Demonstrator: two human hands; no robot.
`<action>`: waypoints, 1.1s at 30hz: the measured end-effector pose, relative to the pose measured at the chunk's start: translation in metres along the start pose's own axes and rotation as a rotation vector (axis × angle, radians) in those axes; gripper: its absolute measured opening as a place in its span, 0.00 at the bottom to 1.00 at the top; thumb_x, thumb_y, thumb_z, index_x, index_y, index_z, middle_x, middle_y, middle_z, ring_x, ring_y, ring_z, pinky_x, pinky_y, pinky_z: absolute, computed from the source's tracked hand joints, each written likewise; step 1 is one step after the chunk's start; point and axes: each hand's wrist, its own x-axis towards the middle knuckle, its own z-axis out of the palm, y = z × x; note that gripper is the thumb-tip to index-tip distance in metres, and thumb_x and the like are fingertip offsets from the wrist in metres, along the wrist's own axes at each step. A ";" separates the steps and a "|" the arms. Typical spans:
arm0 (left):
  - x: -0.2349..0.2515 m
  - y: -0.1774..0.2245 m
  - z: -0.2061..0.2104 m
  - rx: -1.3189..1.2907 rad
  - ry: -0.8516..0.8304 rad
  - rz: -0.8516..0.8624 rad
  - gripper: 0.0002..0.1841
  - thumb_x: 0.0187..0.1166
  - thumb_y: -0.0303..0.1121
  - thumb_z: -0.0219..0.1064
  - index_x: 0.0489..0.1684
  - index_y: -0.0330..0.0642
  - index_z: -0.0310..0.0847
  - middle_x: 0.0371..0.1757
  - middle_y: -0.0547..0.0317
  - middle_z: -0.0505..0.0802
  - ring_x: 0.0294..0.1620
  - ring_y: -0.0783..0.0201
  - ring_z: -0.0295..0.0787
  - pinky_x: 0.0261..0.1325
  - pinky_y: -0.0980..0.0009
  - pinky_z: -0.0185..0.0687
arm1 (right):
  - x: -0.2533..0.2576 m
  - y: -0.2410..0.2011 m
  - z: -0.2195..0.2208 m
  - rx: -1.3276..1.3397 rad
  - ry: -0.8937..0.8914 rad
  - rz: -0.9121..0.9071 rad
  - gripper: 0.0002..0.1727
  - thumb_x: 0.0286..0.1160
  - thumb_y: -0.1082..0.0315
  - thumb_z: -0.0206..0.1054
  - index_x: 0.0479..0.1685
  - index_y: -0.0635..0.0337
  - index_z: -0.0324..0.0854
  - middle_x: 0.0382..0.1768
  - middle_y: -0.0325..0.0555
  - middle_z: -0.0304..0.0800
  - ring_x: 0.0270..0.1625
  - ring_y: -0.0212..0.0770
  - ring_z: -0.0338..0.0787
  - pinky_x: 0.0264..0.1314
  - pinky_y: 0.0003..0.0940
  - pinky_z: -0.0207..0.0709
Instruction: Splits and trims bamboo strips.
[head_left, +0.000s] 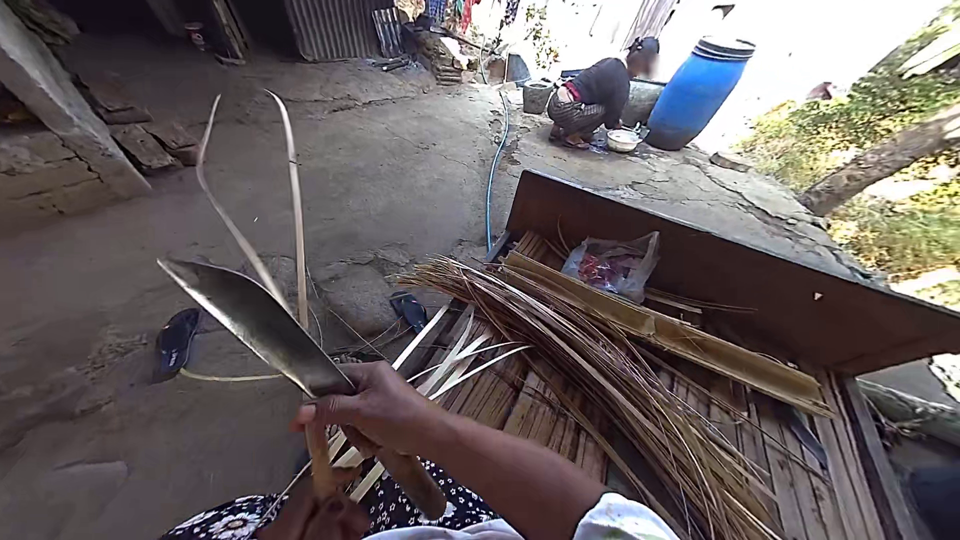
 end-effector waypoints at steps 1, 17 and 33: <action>0.010 0.000 0.015 0.003 -0.007 0.023 0.14 0.91 0.28 0.50 0.65 0.30 0.74 0.37 0.64 0.95 0.36 0.69 0.95 0.46 0.65 0.94 | -0.003 -0.003 0.000 0.024 0.019 -0.026 0.16 0.84 0.68 0.65 0.65 0.66 0.83 0.34 0.45 0.93 0.13 0.25 0.71 0.13 0.21 0.65; 0.028 -0.081 -0.055 0.636 -0.337 -0.701 0.35 0.70 0.51 0.79 0.80 0.53 0.77 0.63 0.44 0.92 0.66 0.45 0.88 0.73 0.38 0.76 | -0.279 0.006 -0.243 -1.100 0.639 0.910 0.15 0.83 0.65 0.66 0.62 0.59 0.86 0.46 0.62 0.93 0.48 0.63 0.92 0.56 0.68 0.80; 0.029 0.006 -0.135 0.160 -0.262 -0.779 0.24 0.80 0.33 0.67 0.74 0.43 0.68 0.42 0.58 0.93 0.39 0.66 0.92 0.47 0.68 0.90 | -0.232 -0.006 -0.213 -1.278 0.407 0.581 0.23 0.80 0.65 0.70 0.75 0.55 0.82 0.47 0.72 0.92 0.48 0.75 0.91 0.51 0.80 0.76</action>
